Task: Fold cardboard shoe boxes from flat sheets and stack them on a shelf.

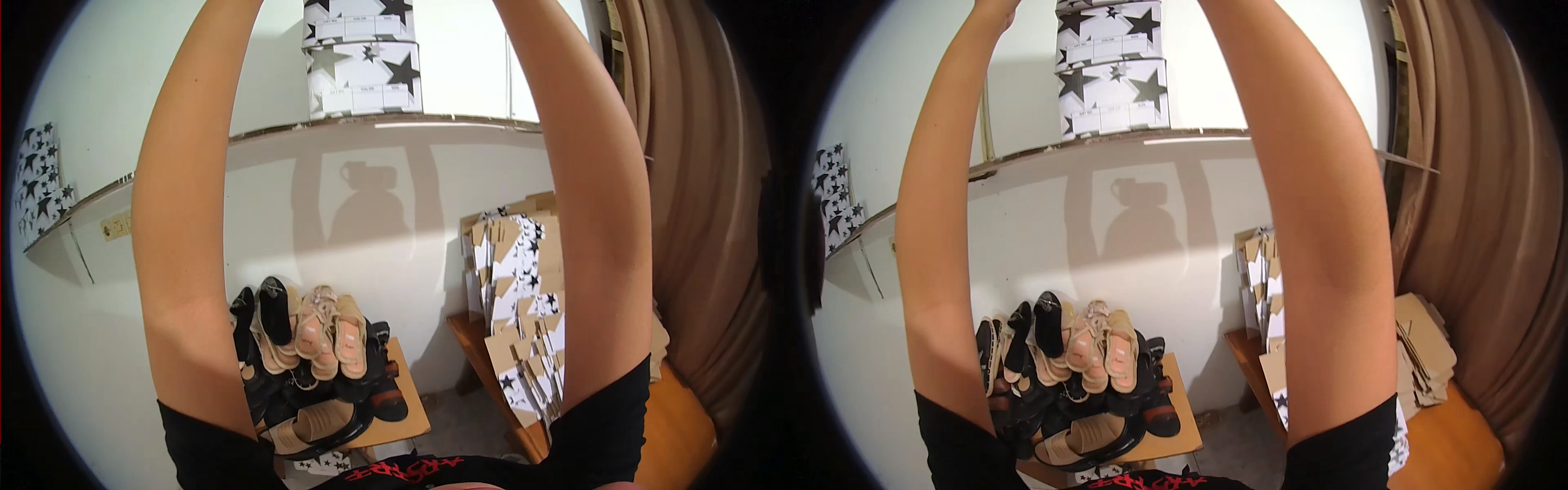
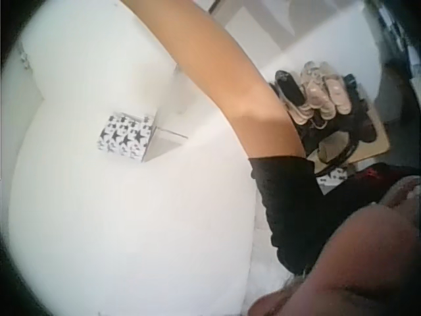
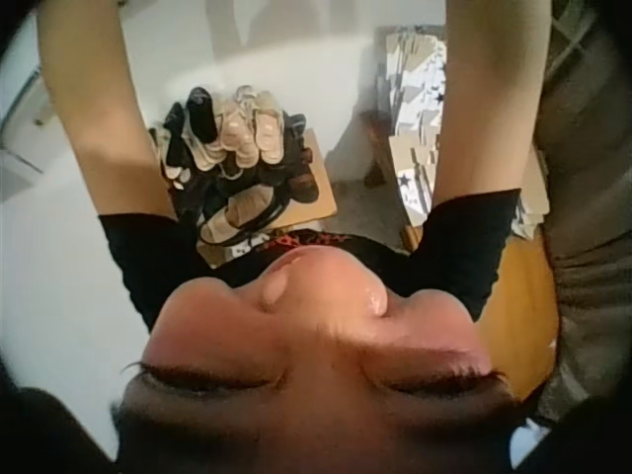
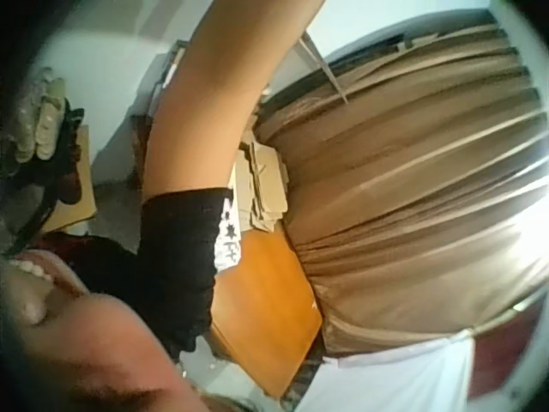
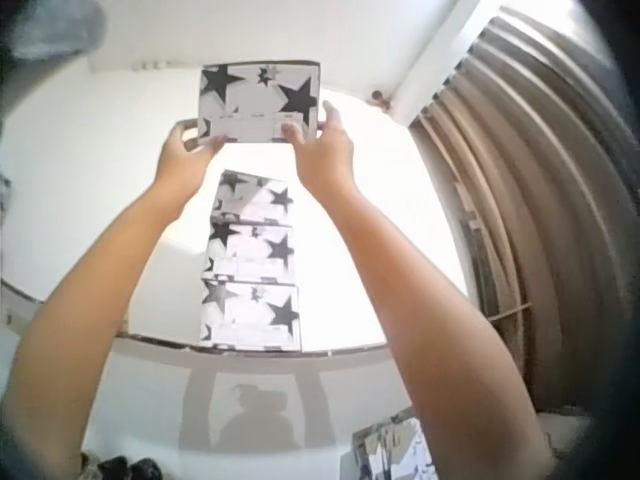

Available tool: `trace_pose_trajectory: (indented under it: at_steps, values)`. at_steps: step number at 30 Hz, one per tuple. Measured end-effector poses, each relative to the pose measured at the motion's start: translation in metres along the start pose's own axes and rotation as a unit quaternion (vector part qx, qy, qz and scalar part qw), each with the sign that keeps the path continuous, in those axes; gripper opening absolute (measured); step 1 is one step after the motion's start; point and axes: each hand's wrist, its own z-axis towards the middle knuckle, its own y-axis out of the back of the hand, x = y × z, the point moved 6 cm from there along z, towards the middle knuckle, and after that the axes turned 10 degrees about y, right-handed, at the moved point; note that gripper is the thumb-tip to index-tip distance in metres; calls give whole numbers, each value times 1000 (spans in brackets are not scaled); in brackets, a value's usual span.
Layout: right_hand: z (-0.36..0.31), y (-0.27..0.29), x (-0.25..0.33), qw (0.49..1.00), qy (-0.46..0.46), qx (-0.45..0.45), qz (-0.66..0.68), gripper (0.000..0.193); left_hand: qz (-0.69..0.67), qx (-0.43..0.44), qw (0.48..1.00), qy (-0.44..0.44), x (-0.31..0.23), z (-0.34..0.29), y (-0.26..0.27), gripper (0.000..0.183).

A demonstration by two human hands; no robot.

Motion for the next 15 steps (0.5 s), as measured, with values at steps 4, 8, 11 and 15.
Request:
trace_pose_trajectory:
  at_steps: [4, 8, 11, 15]
  values:
    - [-3, -33, -23, 997, -35, -18, 73, 63, 66, 20, 997, 16, 28, 29, -8, 45]
    - [-15, -56, -59, 996, -21, 23, 80, 56, 98, 28, 990, 100, 59, 30, -26, 48]
    - [-25, -81, -86, 995, -27, 85, 48, 51, 215, -18, 976, 16, 70, 36, -29, 49]
    - [-23, -100, -85, 982, -90, 115, 122, 51, 137, 98, 984, 58, 101, 79, -20, 61]
